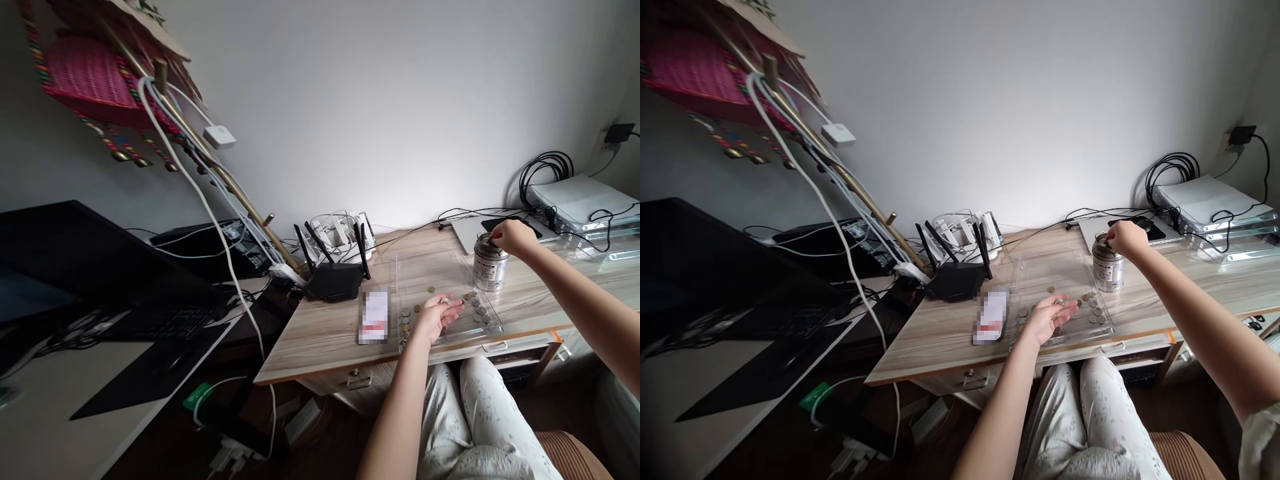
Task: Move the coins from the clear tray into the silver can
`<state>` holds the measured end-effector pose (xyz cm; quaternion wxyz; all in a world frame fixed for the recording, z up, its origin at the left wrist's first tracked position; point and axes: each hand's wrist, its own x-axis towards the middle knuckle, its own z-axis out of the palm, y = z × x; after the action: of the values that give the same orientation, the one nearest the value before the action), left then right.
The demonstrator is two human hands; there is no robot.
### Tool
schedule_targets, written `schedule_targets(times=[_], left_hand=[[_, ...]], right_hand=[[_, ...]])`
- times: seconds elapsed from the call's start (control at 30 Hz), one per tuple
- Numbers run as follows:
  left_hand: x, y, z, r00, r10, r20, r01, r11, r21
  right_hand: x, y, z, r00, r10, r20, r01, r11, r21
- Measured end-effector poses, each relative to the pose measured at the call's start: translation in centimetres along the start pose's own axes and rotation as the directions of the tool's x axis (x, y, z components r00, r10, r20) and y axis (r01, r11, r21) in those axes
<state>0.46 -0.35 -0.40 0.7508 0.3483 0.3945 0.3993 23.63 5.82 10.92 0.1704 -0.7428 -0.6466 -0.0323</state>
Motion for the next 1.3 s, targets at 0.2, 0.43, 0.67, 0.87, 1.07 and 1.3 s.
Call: schedule_targets(times=[0.2, 0.43, 0.67, 0.87, 1.07, 1.3], left_hand=[[0.5, 0.0, -0.6, 0.998, -0.044, 0.037, 0.048, 0.993, -0.111], [0.9, 0.0, -0.9, 0.998, -0.030, 0.052, 0.043, 0.960, -0.276], [0.8, 0.1, -0.9, 0.998, -0.034, 0.061, 0.050, 0.958, -0.283], [0.6, 0.0, -1.1, 0.994, -0.015, 0.111, 0.039, 0.976, -0.213], [0.7, 0.1, -1.1, 1.000, -0.018, 0.010, 0.019, 0.977, -0.213], [0.6, 0.5, -1.1, 0.999, 0.039, -0.005, -0.038, 0.937, -0.348]], right_hand=[[-0.9, -0.9, 0.4, 0.998, -0.015, -0.057, 0.009, 0.994, -0.110], [-8.1, -6.7, 4.2, 0.886, -0.464, 0.016, 0.456, 0.877, 0.150], [-8.8, -8.0, 6.6, 0.872, -0.486, 0.064, 0.435, 0.828, 0.354], [-2.4, -2.9, 0.6, 0.971, -0.199, -0.132, 0.221, 0.957, 0.188], [0.4, 0.3, -0.2, 0.994, -0.104, 0.036, 0.108, 0.988, -0.111], [-7.2, -5.7, 2.8, 0.916, -0.384, -0.114, 0.397, 0.908, 0.131]])
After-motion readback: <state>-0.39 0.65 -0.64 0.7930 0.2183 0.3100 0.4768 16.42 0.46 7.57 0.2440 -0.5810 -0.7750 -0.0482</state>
